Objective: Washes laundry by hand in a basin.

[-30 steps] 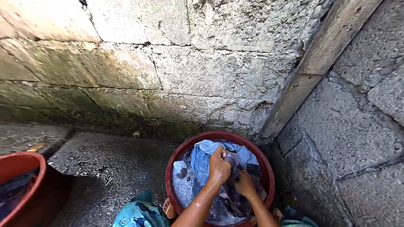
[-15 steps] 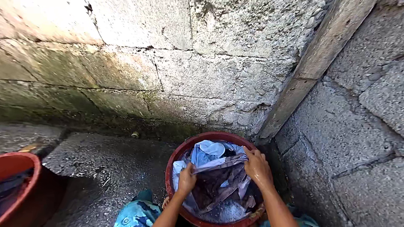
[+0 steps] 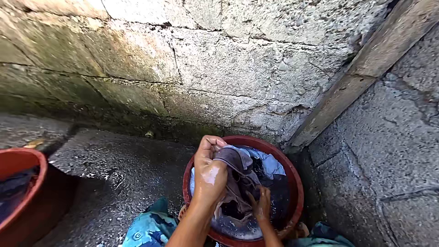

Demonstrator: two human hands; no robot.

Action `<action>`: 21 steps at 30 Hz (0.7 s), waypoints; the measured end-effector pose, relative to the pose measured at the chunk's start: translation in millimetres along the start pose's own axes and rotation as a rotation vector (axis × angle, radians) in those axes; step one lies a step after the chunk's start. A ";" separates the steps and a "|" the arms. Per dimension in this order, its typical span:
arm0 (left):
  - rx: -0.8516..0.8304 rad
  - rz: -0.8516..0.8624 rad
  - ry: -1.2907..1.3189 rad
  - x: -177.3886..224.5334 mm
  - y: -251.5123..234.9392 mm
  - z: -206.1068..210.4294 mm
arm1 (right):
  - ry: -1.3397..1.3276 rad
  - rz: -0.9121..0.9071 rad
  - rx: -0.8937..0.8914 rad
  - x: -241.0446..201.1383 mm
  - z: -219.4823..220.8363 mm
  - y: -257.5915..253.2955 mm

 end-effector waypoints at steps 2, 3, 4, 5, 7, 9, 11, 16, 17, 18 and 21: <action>0.014 0.008 -0.018 2.3 -6.1 -11.1 | -0.048 0.110 -0.134 5.9 -1.5 -10.7; 0.026 0.004 -0.040 -1.7 -9.4 -20.1 | -0.054 0.162 -0.165 7.5 -11.5 -19.2; 0.048 0.002 -0.071 -7.8 -13.1 -32.5 | -0.049 0.196 -0.160 8.3 -26.5 -27.5; 0.078 -0.007 -0.113 -15.7 -16.6 -47.7 | -0.032 0.217 -0.141 7.7 -45.8 -33.7; 0.132 -0.055 -0.253 -38.5 -22.5 -81.8 | 0.046 0.243 -0.070 4.8 -90.0 -41.4; 0.102 -0.145 -0.506 -74.7 -23.2 -110.1 | 0.174 0.297 -0.038 -5.6 -124.7 -41.5; -0.078 -0.301 -0.810 -125.5 -17.9 -121.6 | 0.288 0.348 -0.104 -8.3 -128.0 -42.3; -0.636 -0.743 -1.303 -268.9 53.8 -101.4 | 0.431 0.409 -0.633 40.9 -11.7 -17.7; -0.727 -0.819 -1.330 -294.7 76.9 -97.5 | 0.474 0.449 -0.777 56.0 18.3 0.8; -0.816 -0.889 -1.355 -320.3 100.6 -96.6 | 0.539 0.479 -0.901 73.4 44.7 21.9; -0.878 -0.952 -1.435 -374.1 154.4 -106.2 | 0.635 0.522 -0.956 108.0 84.0 67.5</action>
Point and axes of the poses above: each hand's wrist, its own y-axis away from the middle knuckle, its own z-axis out of the palm, x = y × z, the point moved 8 cm from there along -y, towards the middle knuckle, and after that the axes turned 1 degree about y, right-handed, at the moved point
